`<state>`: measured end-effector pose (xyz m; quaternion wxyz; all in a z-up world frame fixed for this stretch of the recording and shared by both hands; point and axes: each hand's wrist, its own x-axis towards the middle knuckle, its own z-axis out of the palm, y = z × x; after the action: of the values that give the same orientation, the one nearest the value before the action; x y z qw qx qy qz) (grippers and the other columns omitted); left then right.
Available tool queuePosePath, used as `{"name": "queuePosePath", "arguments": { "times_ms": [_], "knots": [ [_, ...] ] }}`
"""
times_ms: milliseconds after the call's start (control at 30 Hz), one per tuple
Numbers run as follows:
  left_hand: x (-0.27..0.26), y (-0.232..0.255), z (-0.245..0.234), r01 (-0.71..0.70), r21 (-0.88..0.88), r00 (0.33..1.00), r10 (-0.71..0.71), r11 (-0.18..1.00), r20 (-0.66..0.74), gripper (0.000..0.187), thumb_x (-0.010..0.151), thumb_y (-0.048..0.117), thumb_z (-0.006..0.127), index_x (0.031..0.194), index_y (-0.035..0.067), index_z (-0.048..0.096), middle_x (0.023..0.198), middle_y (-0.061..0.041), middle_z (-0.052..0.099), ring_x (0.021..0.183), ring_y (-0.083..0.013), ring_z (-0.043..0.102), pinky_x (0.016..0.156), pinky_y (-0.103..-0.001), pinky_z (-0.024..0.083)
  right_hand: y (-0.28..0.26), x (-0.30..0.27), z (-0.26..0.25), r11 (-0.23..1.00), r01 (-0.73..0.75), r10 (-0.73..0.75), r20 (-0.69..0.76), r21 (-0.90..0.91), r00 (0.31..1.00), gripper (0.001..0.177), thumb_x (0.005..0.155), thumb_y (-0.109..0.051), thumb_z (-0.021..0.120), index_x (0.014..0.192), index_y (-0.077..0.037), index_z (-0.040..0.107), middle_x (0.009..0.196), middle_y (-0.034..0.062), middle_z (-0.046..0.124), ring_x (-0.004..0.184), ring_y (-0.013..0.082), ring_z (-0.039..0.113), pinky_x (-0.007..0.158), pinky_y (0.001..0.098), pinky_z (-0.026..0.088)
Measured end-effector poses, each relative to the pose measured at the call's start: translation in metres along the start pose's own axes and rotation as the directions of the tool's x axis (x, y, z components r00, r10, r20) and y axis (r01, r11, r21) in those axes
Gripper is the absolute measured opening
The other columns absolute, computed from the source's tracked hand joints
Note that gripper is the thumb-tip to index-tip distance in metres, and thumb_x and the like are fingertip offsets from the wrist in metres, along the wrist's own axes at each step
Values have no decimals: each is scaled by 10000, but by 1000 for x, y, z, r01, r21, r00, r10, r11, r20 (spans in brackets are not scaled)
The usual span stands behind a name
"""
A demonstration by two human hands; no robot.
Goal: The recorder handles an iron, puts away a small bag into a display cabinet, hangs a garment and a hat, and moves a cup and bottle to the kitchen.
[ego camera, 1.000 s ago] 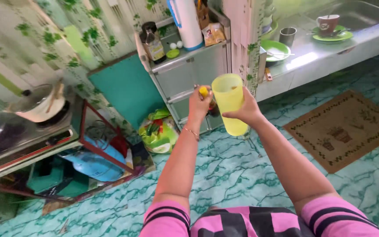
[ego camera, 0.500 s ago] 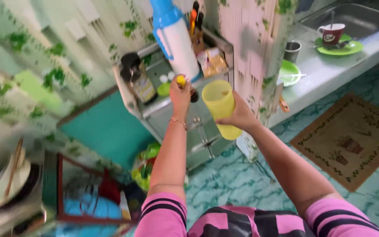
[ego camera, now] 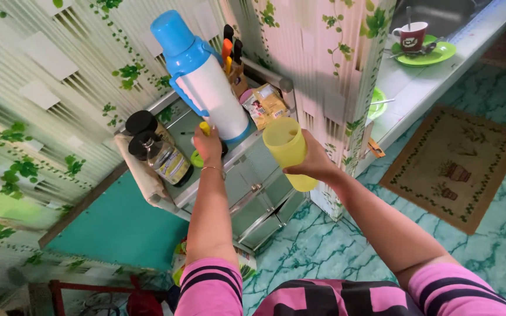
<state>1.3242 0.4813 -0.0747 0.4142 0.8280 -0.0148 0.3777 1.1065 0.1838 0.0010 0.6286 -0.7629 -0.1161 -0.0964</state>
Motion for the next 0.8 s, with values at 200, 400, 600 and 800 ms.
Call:
{"name": "queuePosePath", "arguments": {
  "times_ms": [200,400,600,800],
  "knots": [
    [-1,-17,10,68,66,998,-68,996,9,459,831,194,824,1153,-57,615,1115,-279,684,1017,-463,651,901,-501,520,13,0,-11,996,-87,87,-49,0,995,912,579,-195,928,1379,-93,501,1238,101,674,1193,224,634,1035,361,488],
    [-77,115,20,96,126,985,-76,987,-156,788,838,162,769,1456,-119,370,1480,-370,394,1356,-533,384,984,-602,337,37,-18,-49,996,-28,18,-120,-86,993,993,563,-206,956,1413,-85,456,1239,91,651,1191,220,613,1038,360,479],
    [-186,259,52,-278,-461,874,421,843,243,749,886,201,725,1523,-49,421,1533,-244,500,1466,-392,450,1277,-497,324,43,-60,-141,990,45,-76,-239,-131,968,1013,577,-232,956,1440,-46,460,1297,91,629,1227,204,584,1066,363,470],
    [-256,411,118,195,-780,722,451,594,524,1120,753,293,905,1586,6,214,1388,-180,580,1255,-293,633,1057,-416,542,28,-123,-260,982,-91,16,-409,-165,912,943,590,-277,933,1396,-51,498,1297,83,637,1207,166,618,1048,336,511]
  ]
}}
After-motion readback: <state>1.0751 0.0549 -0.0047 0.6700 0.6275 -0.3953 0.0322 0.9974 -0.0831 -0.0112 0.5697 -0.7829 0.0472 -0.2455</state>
